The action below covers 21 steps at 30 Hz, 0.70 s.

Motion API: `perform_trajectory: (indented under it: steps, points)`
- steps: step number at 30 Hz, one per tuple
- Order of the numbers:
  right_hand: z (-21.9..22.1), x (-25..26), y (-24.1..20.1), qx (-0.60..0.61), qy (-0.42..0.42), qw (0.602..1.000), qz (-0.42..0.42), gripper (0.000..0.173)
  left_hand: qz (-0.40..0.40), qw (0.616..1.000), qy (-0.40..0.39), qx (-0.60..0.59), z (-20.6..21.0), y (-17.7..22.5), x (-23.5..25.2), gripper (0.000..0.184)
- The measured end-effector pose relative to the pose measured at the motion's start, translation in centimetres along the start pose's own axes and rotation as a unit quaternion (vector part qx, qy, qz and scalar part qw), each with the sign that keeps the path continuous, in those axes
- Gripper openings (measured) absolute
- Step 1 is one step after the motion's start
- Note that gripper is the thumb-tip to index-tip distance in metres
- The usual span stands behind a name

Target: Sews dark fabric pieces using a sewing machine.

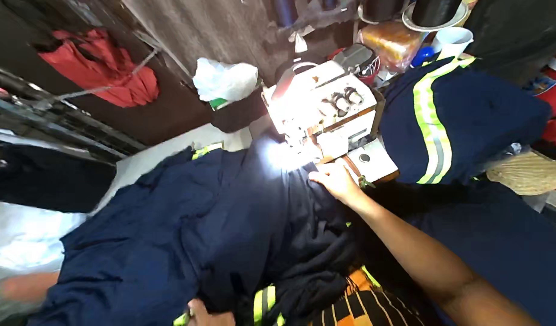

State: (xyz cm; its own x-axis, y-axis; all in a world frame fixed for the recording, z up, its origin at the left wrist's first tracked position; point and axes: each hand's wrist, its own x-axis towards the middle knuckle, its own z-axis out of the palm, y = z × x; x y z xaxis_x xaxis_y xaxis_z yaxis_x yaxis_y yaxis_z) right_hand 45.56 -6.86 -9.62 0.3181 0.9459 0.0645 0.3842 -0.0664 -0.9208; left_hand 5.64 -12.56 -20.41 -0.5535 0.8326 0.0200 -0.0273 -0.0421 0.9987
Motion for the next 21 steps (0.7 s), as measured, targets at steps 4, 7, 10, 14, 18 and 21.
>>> perform_trajectory:
  steps: [4, 7, 10, 14, 18, 21]
  points:
    - [0.1, 0.7, 0.0, 0.035, 0.04, 0.998, -0.037, 0.034, -0.181, 0.947, -0.238, 0.115, 0.5, 0.8, -2.4, 0.076]
    - [-0.1, -3.5, 1.7, 0.091, -0.019, 0.995, -0.034, 0.017, -0.129, 0.951, -0.223, 0.173, -1.2, 5.4, -2.0, 0.072]
    - [0.4, -9.7, 5.7, 0.13, -0.06, 0.99, 0.006, 0.014, -0.007, 0.98, -0.195, 0.037, -5.7, 10.0, 1.0, 0.049]
    - [0.5, -15.9, 5.8, 0.216, -0.039, 0.974, 0.054, 0.006, 0.079, 0.968, -0.236, -0.032, -8.4, 11.6, 6.5, 0.042]
    - [0.0, -16.4, 3.1, 0.237, -0.039, 0.969, 0.057, 0.011, 0.135, 0.944, -0.28, -0.113, -7.1, 12.1, 8.1, 0.04]
    - [0.2, -15.7, 2.7, 0.205, -0.036, 0.973, 0.099, 0.021, 0.125, 0.928, -0.309, -0.166, -6.0, 12.8, 7.2, 0.039]
